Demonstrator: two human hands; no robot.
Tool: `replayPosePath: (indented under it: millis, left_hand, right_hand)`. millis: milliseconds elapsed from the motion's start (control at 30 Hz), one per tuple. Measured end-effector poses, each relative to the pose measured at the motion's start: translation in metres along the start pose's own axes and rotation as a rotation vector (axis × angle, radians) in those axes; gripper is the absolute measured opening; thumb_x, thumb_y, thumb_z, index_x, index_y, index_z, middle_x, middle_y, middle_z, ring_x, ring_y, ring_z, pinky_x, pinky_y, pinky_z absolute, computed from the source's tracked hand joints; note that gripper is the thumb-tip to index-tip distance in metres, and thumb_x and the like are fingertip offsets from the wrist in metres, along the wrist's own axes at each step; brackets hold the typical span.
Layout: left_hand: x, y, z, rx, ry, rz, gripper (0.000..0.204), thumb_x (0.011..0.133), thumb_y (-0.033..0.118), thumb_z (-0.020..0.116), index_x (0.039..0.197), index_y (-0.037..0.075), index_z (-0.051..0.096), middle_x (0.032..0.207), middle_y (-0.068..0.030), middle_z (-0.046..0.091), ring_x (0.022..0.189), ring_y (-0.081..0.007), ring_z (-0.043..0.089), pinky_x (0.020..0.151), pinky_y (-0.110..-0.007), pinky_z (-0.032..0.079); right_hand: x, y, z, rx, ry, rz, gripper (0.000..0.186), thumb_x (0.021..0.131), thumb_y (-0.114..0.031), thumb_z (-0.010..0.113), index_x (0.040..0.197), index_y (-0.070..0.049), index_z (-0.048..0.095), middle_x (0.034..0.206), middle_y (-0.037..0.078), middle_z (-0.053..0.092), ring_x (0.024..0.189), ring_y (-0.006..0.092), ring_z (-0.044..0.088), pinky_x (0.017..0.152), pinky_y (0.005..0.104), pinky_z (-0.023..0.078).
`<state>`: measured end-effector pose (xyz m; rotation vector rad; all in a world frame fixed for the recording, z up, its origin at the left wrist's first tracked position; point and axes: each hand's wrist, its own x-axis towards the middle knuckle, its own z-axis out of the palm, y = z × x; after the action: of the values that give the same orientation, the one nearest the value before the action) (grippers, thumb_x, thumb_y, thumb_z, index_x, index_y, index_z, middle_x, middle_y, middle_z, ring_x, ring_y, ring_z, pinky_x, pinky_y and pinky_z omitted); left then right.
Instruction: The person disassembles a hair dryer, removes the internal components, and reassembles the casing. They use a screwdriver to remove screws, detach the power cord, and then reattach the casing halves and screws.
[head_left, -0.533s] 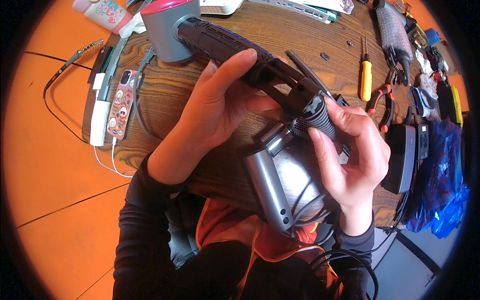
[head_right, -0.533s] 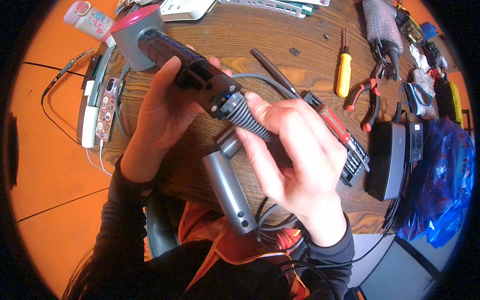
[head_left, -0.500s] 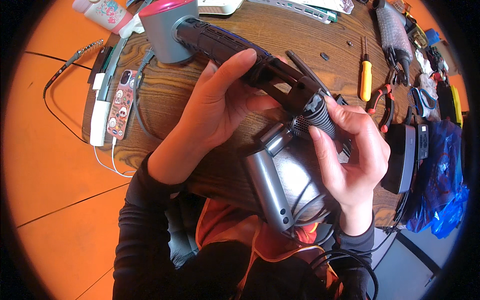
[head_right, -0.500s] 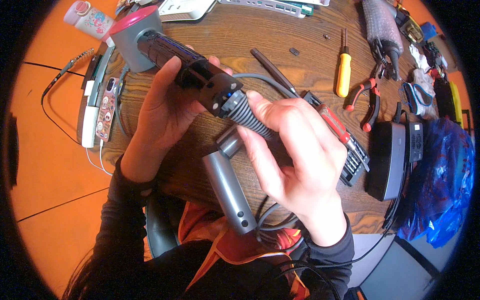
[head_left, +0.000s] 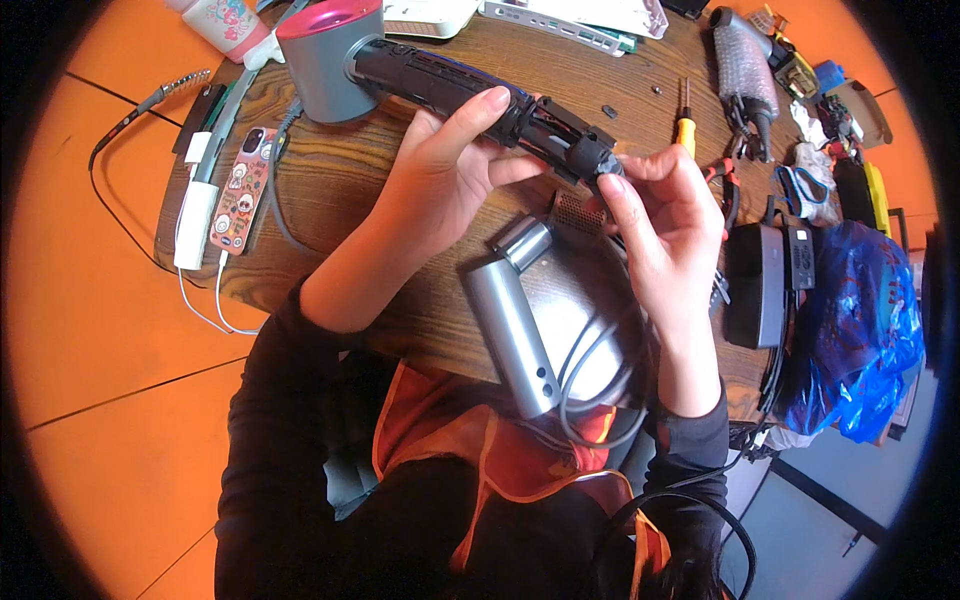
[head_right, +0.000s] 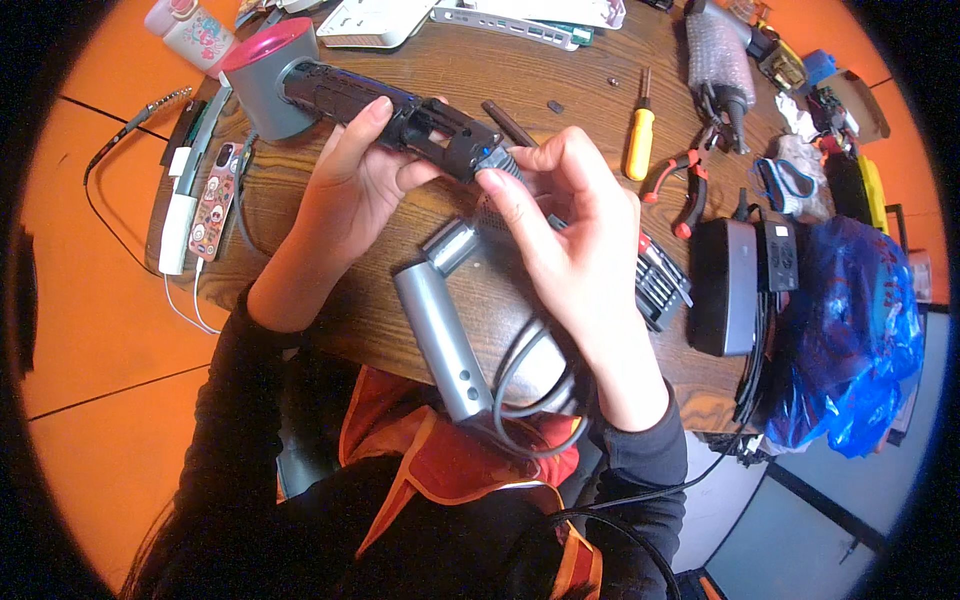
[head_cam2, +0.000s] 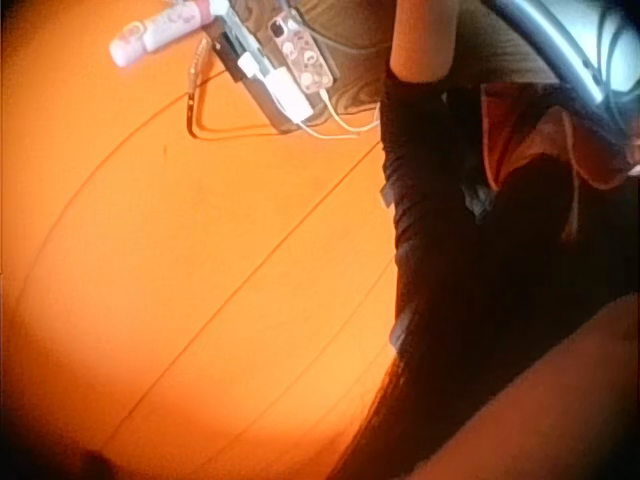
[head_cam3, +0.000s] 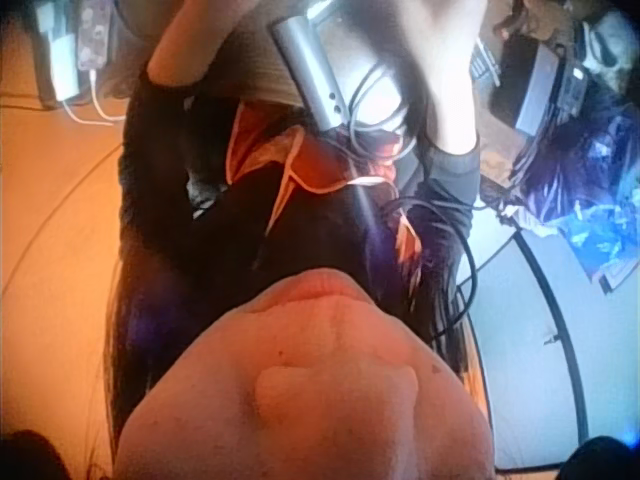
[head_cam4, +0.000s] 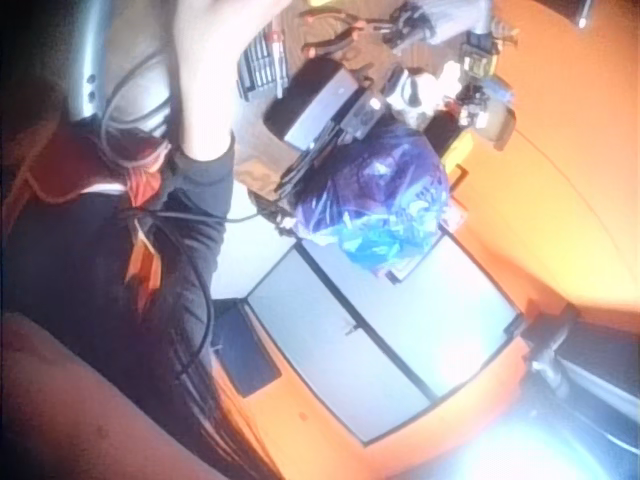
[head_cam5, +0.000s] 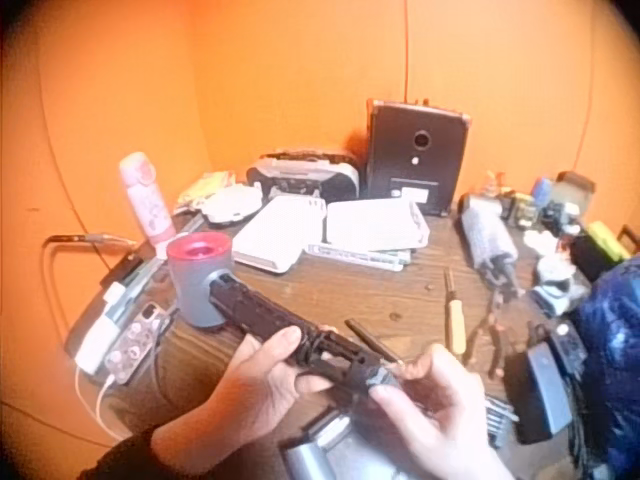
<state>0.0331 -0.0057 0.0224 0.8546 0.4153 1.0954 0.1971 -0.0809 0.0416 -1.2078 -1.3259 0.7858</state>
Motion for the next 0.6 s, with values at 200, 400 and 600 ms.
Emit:
replayPosePath:
  millis: [200,400,600]
  left_hand:
    - [-0.003,-0.001,0.010,-0.089,-0.022,0.056,0.023,0.087,0.015,0.052,0.105,0.002,0.050,0.100,-0.0114,0.059,0.090,-0.0198,0.060,0.071,-0.031,0.055]
    - [-0.011,-0.009,0.019,-0.109,-0.075,0.138,0.018,0.088,0.014,0.049,0.103,0.002,0.052,0.098,-0.0115,0.060,0.089,-0.0205,0.061,0.069,-0.030,0.056]
    - [-0.012,-0.008,0.015,-0.058,-0.091,0.191,0.017,0.086,0.013,0.055,0.098,0.001,0.054,0.094,-0.0113,0.061,0.086,-0.0202,0.062,0.070,-0.032,0.056]
  right_hand:
    - [-0.005,-0.011,-0.013,0.011,-0.116,0.000,0.014,0.085,-0.002,0.055,0.098,0.001,0.050,0.090,0.009,0.060,0.075,0.0119,0.060,0.065,0.0218,0.047]
    - [-0.018,-0.017,-0.008,-0.232,0.028,-0.196,0.058,0.077,-0.015,0.066,0.127,-0.010,0.038,0.090,0.015,0.062,0.082,0.0184,0.062,0.069,0.0281,0.050]
    - [-0.077,-0.057,-0.015,-0.827,0.042,-0.426,0.039,0.077,-0.006,0.063,0.114,-0.001,0.052,0.103,0.014,0.059,0.085,0.0217,0.060,0.072,0.0299,0.048]
